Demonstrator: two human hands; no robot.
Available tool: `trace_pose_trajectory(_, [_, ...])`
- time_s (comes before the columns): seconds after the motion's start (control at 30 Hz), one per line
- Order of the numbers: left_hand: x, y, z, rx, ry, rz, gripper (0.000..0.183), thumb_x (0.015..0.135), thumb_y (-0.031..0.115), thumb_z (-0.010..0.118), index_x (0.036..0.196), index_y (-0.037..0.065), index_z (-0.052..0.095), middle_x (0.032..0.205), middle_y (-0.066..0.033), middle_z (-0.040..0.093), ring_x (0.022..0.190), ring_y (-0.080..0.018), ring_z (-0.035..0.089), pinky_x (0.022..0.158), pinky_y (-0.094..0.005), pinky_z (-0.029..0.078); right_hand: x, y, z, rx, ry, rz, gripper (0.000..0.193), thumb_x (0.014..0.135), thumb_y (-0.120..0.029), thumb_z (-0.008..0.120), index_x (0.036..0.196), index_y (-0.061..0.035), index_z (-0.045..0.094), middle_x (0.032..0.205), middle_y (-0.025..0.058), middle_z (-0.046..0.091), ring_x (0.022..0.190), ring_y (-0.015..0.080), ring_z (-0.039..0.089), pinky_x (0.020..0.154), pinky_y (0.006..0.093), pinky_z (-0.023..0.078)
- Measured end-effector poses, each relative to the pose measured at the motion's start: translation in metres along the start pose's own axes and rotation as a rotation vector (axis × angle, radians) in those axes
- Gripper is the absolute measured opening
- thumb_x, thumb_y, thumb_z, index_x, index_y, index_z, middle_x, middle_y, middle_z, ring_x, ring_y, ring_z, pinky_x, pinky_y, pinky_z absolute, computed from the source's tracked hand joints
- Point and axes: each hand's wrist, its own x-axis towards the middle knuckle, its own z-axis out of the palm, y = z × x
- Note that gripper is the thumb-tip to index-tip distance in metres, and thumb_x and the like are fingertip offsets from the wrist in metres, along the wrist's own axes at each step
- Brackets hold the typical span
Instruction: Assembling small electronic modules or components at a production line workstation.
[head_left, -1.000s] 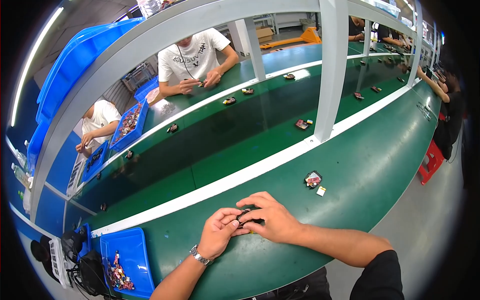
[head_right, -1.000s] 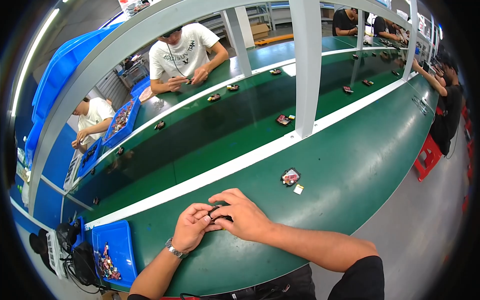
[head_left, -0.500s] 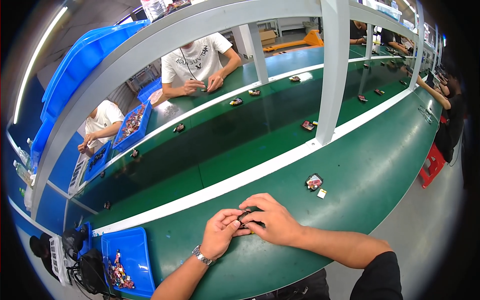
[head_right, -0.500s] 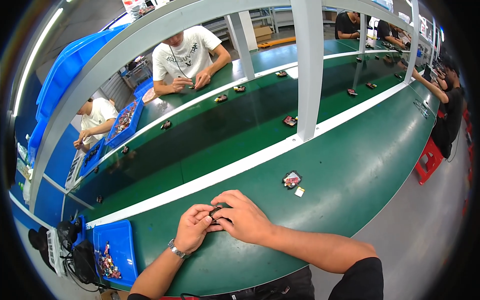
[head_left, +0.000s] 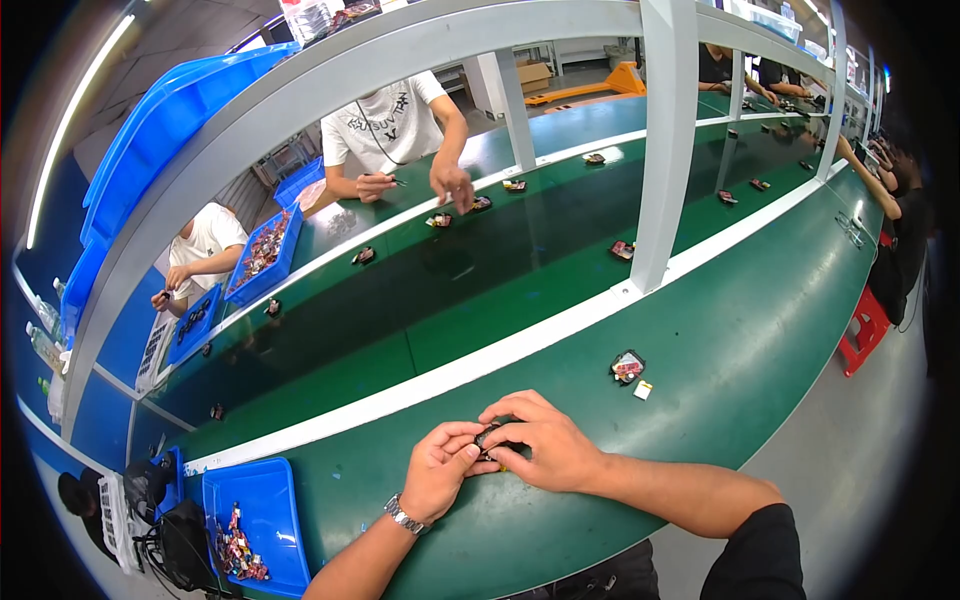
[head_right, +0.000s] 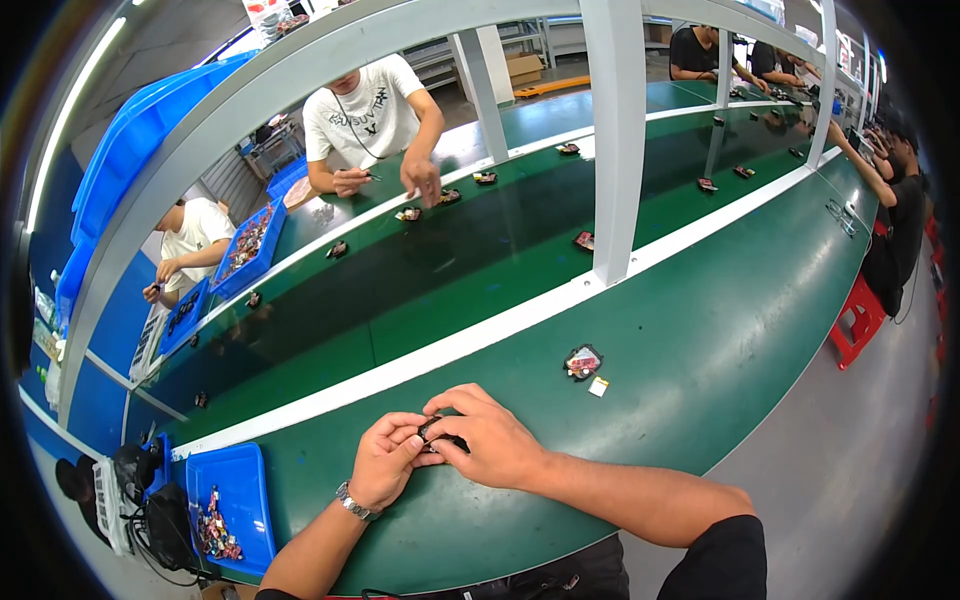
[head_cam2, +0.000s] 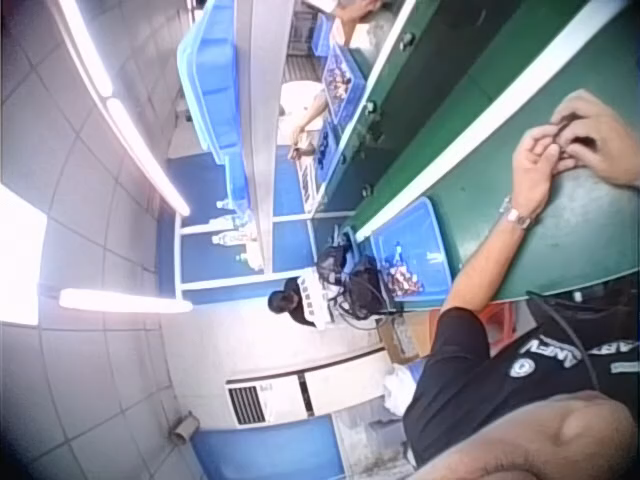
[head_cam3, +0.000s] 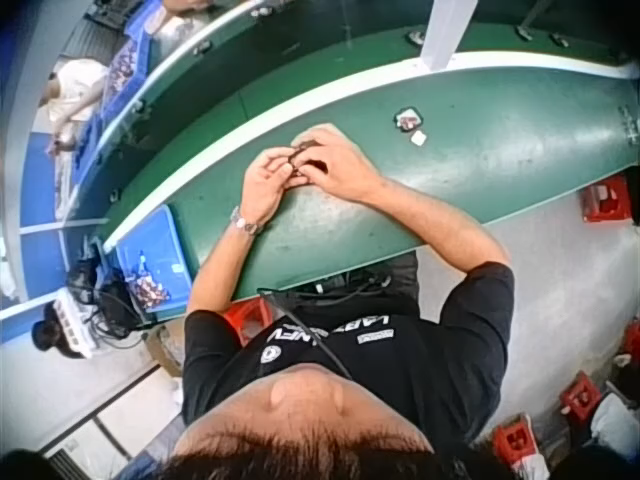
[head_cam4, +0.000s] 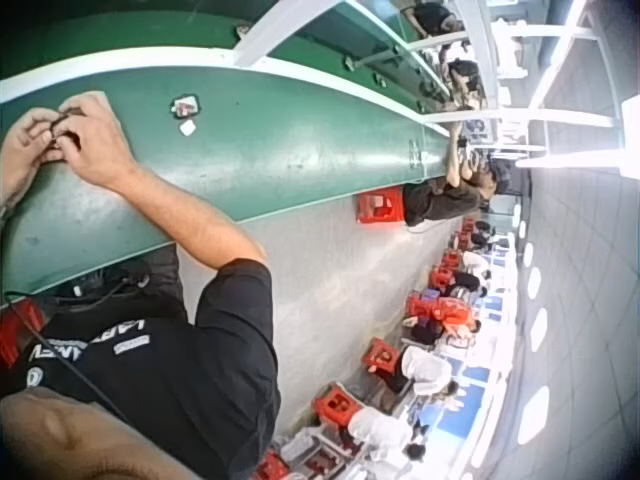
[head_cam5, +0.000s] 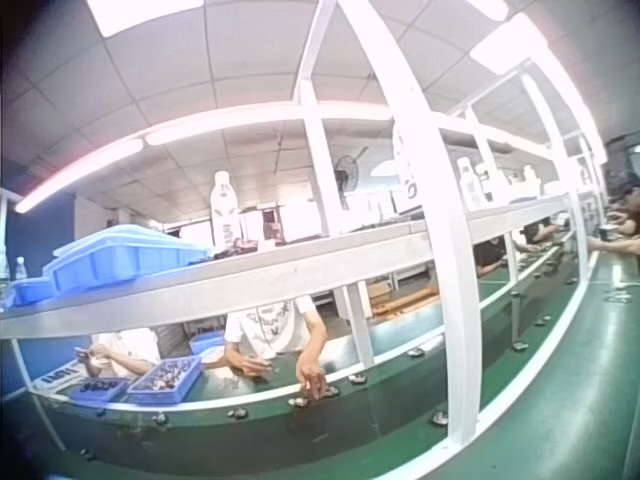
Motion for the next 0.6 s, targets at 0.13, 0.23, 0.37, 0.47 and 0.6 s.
trace_pose_trajectory(0.13, [0.0, 0.0, 0.001, -0.008, 0.003, -0.002, 0.025, 0.1, -0.001, 0.049, 0.125, -0.004, 0.05, 0.125, -0.0187, 0.06, 0.109, -0.0241, 0.065, 0.092, -0.0387, 0.059, 0.001, -0.002, -0.001, -0.011, 0.026, -0.008, 0.016, 0.077, -0.005, 0.075, 0.093, -0.0065, 0.07, 0.11, 0.0075, 0.063, 0.104, 0.0277, 0.057, 0.079, 0.0359, 0.052])
trace_pose_trajectory(0.23, [0.0, -0.001, 0.001, -0.026, 0.01, -0.004, 0.026, 0.1, 0.0, 0.05, 0.125, -0.004, 0.05, 0.122, -0.0175, 0.061, 0.108, -0.0233, 0.065, 0.092, -0.0384, 0.059, 0.002, -0.004, -0.002, -0.14, 0.084, -0.162, 0.018, 0.075, -0.004, 0.075, 0.091, -0.0077, 0.069, 0.104, 0.0062, 0.062, 0.097, 0.0262, 0.059, 0.076, 0.0359, 0.052])
trace_pose_trajectory(0.37, [-0.001, -0.001, 0.002, -0.02, 0.017, -0.005, 0.026, 0.099, -0.001, 0.05, 0.125, -0.004, 0.051, 0.117, -0.0152, 0.063, 0.106, -0.0217, 0.065, 0.092, -0.0378, 0.059, -0.001, -0.009, 0.0, -0.279, 0.075, -0.216, 0.02, 0.072, -0.003, 0.076, 0.09, -0.0066, 0.068, 0.096, 0.0048, 0.062, 0.088, 0.0235, 0.06, 0.071, 0.033, 0.053])
trace_pose_trajectory(0.47, [0.0, -0.001, 0.003, -0.016, 0.026, -0.009, 0.025, 0.099, -0.001, 0.05, 0.124, -0.004, 0.051, 0.116, -0.0148, 0.063, 0.105, -0.0212, 0.066, 0.092, -0.0377, 0.059, -0.002, -0.01, 0.001, -0.291, 0.077, -0.207, 0.02, 0.072, -0.004, 0.074, 0.09, -0.0037, 0.066, 0.095, 0.0057, 0.061, 0.087, 0.0226, 0.059, 0.071, 0.0312, 0.053])
trace_pose_trajectory(0.6, [0.0, 0.001, 0.006, 0.014, 0.048, -0.019, 0.025, 0.099, -0.002, 0.05, 0.123, -0.005, 0.051, 0.116, -0.0155, 0.063, 0.104, -0.0214, 0.066, 0.091, -0.0378, 0.059, -0.004, -0.011, 0.002, -0.422, 0.069, -0.239, 0.021, 0.069, -0.003, 0.07, 0.089, -0.0012, 0.064, 0.092, 0.007, 0.058, 0.085, 0.022, 0.057, 0.07, 0.0299, 0.054])
